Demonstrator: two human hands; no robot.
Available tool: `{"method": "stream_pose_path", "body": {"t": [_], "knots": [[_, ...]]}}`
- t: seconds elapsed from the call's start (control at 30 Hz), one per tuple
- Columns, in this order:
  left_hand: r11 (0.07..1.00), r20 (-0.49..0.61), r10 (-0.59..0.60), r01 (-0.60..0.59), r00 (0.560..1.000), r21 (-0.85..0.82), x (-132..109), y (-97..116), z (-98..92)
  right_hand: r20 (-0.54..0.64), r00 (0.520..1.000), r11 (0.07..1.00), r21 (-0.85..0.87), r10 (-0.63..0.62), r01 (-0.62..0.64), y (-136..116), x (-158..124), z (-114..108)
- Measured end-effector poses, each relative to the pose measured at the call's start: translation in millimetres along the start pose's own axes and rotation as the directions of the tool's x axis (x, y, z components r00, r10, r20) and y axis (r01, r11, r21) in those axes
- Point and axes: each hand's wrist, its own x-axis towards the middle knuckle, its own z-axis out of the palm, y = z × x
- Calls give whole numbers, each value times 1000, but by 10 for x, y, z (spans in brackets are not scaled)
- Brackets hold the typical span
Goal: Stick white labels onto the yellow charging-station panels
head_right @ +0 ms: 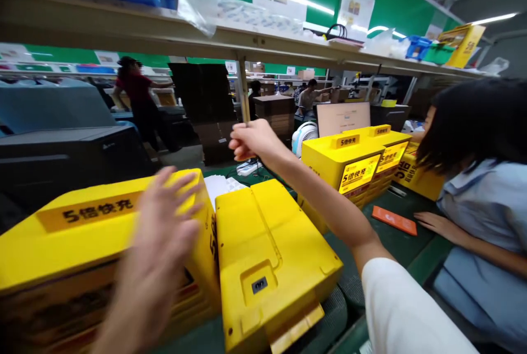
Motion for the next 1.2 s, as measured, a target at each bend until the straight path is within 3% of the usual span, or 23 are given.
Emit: {"method": "stream_pose_path", "body": {"t": [0.07, 0.1, 0.17, 0.3, 0.37, 0.4, 0.47, 0.53, 0.6, 0.63, 0.7, 0.73, 0.8, 0.83, 0.87, 0.93, 1.03, 1.2], "knots": [[955, 238, -109, 168, 965, -245, 6, 121, 492, 2, 1000, 1000, 25, -17, 17, -51, -219, 259], [923, 298, -110, 208, 948, -323, 30, 140, 656, 9, 1000, 999, 44, -16, 15, -85, -321, 343], [910, 328, -51, 179, 943, -374, 100, 139, 787, 21, 1000, 994, 111, -17, 15, -173, -524, 400], [933, 178, 104, -34, 979, -359, 213, 244, 555, 148, 974, 979, 138, -171, 151, -305, -928, 202], [905, 131, 98, -33, 987, -425, 192, 365, 469, 215, 943, 967, 90, -253, 239, -284, -1067, 111], [894, 127, 60, 3, 990, -448, 148, 423, 469, 194, 938, 958, 78, -287, 276, -261, -1105, 96], [872, 206, -41, 136, 978, -471, -11, 515, 535, 56, 928, 928, 76, -369, 364, -220, -1113, 120], [783, 423, -91, 327, 901, -528, -230, 575, 612, -66, 893, 894, 37, -445, 447, -221, -1057, 164], [645, 595, -67, 490, 801, -586, -423, 625, 621, -74, 874, 877, -61, -480, 476, -255, -1010, 159], [584, 604, -66, 522, 794, -622, -482, 651, 592, -22, 884, 879, -117, -468, 462, -267, -1018, 128], [540, 451, -126, 442, 884, -716, -494, 697, 491, 215, 918, 896, -231, -334, 380, -244, -1135, 30], [548, 329, -169, 366, 929, -752, -453, 715, 437, 388, 899, 896, -296, -205, 332, -197, -1244, -23], [573, 158, -236, 268, 959, -775, -314, 734, 356, 666, 741, 862, -422, 85, 281, -34, -1525, -99], [579, 138, -258, 268, 956, -770, -235, 738, 336, 730, 662, 835, -464, 171, 297, 71, -1669, -117], [576, 152, -275, 289, 950, -765, -157, 742, 330, 746, 636, 810, -490, 198, 322, 180, -1798, -123], [562, 202, -282, 332, 938, -757, -18, 763, 341, 740, 643, 769, -523, 197, 366, 377, -1974, -114], [534, 194, -271, 315, 943, -785, 169, 849, 358, 713, 633, 724, -603, 302, 335, 551, -2035, -121], [537, 120, -269, 252, 956, -805, 496, 1044, 344, 671, 430, 715, -695, 605, 79, 551, -1978, -252]]}}
